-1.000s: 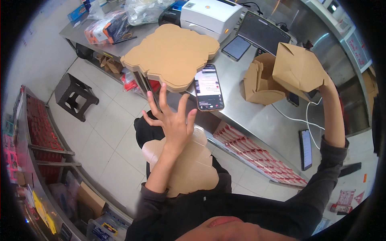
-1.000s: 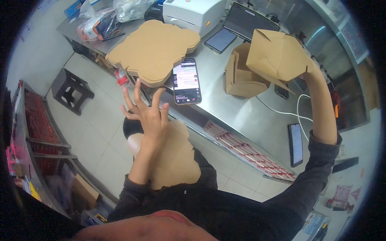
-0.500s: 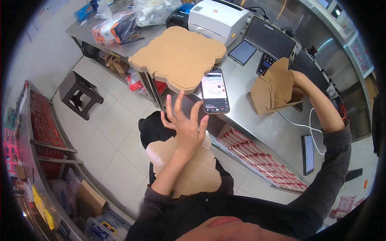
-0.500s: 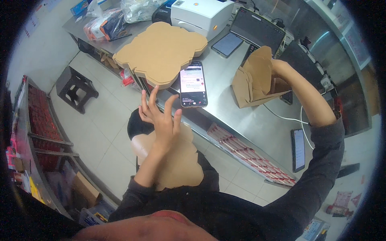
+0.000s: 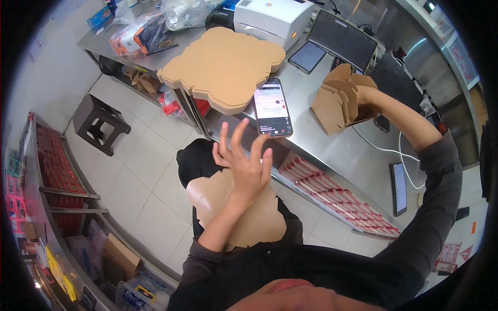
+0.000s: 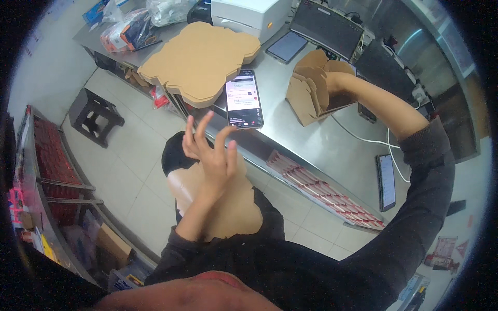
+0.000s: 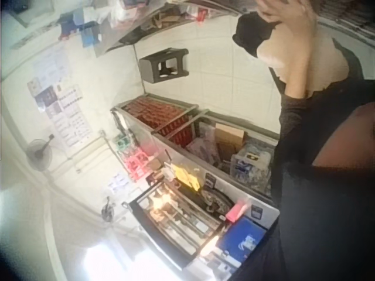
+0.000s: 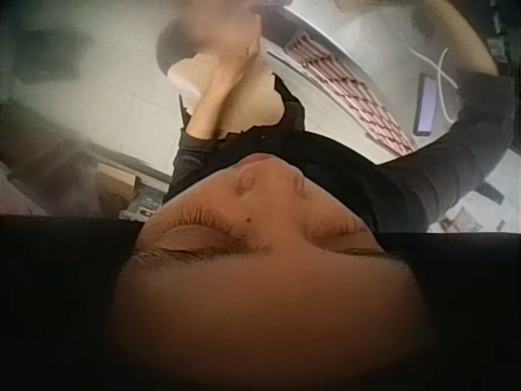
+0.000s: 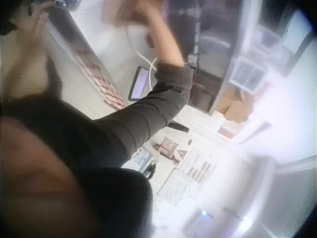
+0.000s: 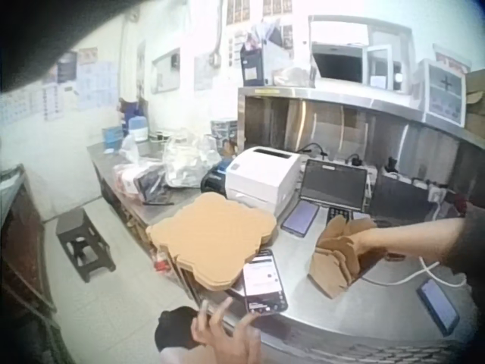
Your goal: The person folds flat cardboard pieces into small, box-like containers by hand. They repeatedly pick up a flat piece, fold the sides up, and tuck the flaps to form a finished box, placing the completed units into a stack on the counter.
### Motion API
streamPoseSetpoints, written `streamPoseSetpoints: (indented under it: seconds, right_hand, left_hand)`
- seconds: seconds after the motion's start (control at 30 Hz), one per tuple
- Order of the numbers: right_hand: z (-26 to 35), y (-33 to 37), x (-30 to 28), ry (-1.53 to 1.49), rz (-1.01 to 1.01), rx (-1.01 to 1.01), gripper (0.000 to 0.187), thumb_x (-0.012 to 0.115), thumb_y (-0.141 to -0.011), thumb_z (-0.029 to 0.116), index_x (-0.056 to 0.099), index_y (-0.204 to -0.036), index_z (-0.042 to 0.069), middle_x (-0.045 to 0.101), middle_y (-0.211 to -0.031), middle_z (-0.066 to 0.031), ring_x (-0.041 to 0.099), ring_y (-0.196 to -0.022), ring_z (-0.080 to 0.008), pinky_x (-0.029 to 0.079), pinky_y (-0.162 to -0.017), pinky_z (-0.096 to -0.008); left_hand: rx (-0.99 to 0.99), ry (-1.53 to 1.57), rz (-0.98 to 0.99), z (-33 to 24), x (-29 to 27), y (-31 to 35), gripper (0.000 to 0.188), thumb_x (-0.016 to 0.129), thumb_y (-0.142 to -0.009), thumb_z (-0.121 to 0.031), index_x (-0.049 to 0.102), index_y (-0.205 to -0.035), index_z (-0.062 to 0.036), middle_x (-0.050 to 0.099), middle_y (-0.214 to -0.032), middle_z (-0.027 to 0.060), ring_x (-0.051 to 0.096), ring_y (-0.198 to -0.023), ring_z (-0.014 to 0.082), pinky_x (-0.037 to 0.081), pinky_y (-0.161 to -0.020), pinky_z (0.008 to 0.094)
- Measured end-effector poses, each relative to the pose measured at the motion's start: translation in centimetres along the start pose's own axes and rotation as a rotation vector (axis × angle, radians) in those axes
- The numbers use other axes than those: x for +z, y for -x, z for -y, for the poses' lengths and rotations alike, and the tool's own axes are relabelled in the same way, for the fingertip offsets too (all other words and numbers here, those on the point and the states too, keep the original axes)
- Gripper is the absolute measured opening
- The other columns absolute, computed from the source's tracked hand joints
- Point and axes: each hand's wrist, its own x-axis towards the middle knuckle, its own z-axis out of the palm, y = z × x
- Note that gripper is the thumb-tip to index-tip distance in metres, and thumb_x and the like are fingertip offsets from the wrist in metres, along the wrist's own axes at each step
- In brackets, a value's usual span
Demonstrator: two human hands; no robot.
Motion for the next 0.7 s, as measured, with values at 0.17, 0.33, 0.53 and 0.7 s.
streamPoseSetpoints:
  seconds: [0.17, 0.33, 0.53, 0.7]
  right_hand:
    - [-0.1, -0.1, -0.5, -0.05, 0.025, -0.055, 0.067, 0.077, -0.079, 0.022, 0.05, -0.138, 0.006, 0.054, -0.138, -0.0127, 0.051, -0.129, -0.026, 0.039, -0.109, -0.0353]
    - [-0.1, 0.9, -0.4, -0.061, 0.062, -0.113, 0.069, 0.078, -0.078, 0.023, 0.05, -0.138, 0.006, 0.054, -0.138, -0.0127, 0.051, -0.129, -0.0258, 0.038, -0.109, -0.0351]
    - [0.2, 1.7, 1.3, 0.017, 0.046, -0.184, 0.071, 0.079, -0.077, 0.024, 0.049, -0.139, 0.006, 0.054, -0.138, -0.0127, 0.05, -0.13, -0.0256, 0.038, -0.11, -0.0349]
    - [0.3, 1.6, 2.7, 0.097, 0.001, -0.266, 0.073, 0.079, -0.076, 0.025, 0.049, -0.14, 0.006, 0.054, -0.138, -0.0127, 0.05, -0.13, -0.0254, 0.037, -0.11, -0.0347]
  left_hand:
    - [0.047, 0.498, 0.078, -3.1, 1.1, -1.1, 0.052, 0.072, -0.08, -0.017, 0.056, -0.128, -0.0028, 0.039, -0.145, 0.0219, 0.029, -0.14, 0.0437, 0.026, -0.111, 0.055]
    - [-0.012, 0.76, 0.198, -8.9, 4.9, -4.8, 0.114, 0.085, -0.07, -0.014, 0.01, -0.155, -0.0043, 0.015, -0.152, 0.0298, 0.023, -0.142, 0.0495, 0.025, -0.116, 0.0561]
    - [-0.141, 0.767, 0.202, -10.4, 11.4, -6.5, 0.134, 0.09, -0.058, -0.011, -0.001, -0.156, -0.0042, 0.028, -0.141, 0.0301, 0.033, -0.131, 0.0487, 0.03, -0.111, 0.0533]
    - [-0.131, 0.736, 0.122, -10.0, 12.5, -7.0, 0.124, 0.09, -0.056, -0.014, 0.011, -0.151, -0.0014, 0.043, -0.121, 0.0238, 0.044, -0.111, 0.0426, 0.036, -0.098, 0.051]
